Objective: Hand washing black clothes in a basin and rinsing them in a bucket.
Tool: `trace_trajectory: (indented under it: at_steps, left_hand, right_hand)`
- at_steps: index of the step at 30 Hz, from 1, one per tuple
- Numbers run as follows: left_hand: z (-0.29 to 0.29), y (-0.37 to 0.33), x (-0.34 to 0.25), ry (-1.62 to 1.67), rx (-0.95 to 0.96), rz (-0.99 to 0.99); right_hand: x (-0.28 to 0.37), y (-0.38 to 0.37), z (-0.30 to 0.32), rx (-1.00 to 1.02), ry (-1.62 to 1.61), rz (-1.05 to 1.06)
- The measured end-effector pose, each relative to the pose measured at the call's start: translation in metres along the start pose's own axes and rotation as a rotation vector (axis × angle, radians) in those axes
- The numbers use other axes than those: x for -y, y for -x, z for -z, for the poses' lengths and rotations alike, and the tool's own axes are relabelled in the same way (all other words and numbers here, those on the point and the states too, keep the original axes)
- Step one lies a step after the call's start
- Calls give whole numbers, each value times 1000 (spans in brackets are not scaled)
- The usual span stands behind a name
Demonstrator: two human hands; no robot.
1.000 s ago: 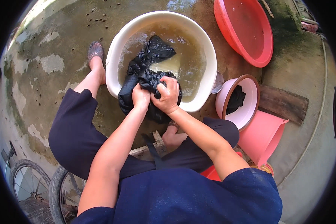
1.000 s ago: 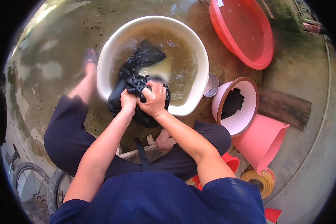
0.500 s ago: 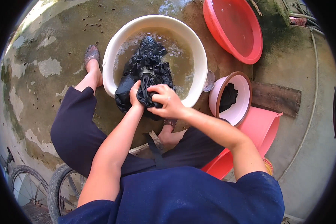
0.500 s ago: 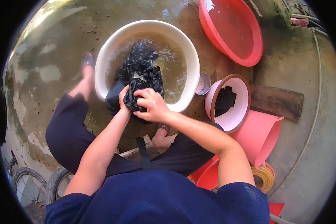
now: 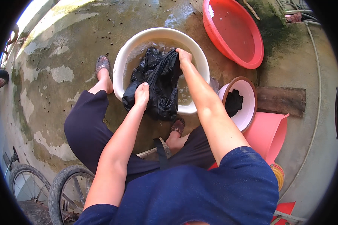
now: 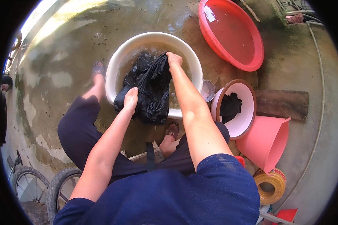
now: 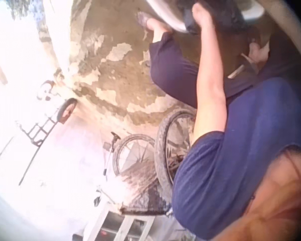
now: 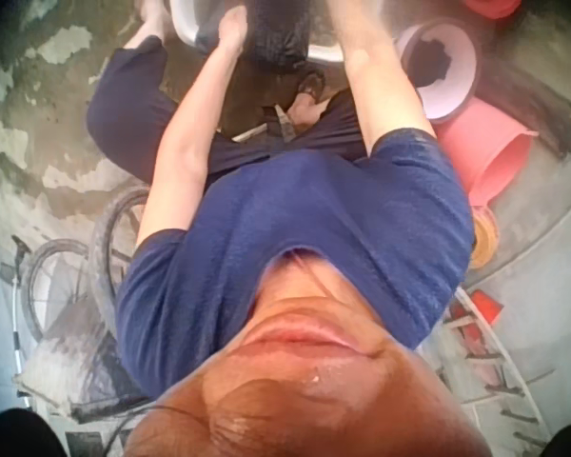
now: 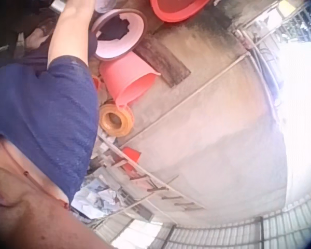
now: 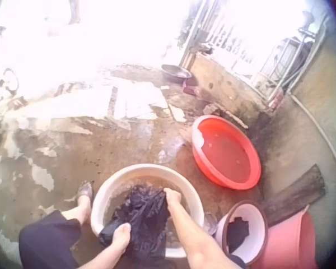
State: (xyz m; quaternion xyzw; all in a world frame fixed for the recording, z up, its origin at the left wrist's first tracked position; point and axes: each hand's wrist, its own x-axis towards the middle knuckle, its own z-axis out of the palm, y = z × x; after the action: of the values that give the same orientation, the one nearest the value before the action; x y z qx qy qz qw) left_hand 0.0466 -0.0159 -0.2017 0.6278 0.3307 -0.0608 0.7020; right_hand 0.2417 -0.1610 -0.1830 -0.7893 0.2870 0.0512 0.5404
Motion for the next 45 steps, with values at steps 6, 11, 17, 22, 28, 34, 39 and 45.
trace_trajectory:
  at_steps: [6, 11, 17, 22, 28, 34, 39, 45]
  left_hand:
    - [-10, 34, -93, -442, 182, -205]
    - [-50, 36, -91, 517, 849, 663]
    - [-61, -45, -186, 942, 1012, 126]
    - [-69, -8, -280, 740, 1275, 77]
    - [-36, 33, -256, 700, 1319, 8]
    - [0, 40, -176, -151, 815, 325]
    - [17, 45, -143, -624, 910, 420]
    - [-17, 40, -125, -265, 565, 716]
  right_hand:
    - [112, 22, 127, 319, -753, 11]
    - [169, 101, 192, 491, -890, 265]
    - [112, 228, 218, 549, -490, 510]
    - [40, 227, 165, 508, 142, 941]
    - [50, 185, 160, 962, 422, 833]
    - [-27, 17, 243, 299, 646, 235]
    - [-140, -42, 223, 126, 568, -236]
    - [-192, -76, 207, 65, 462, -264]
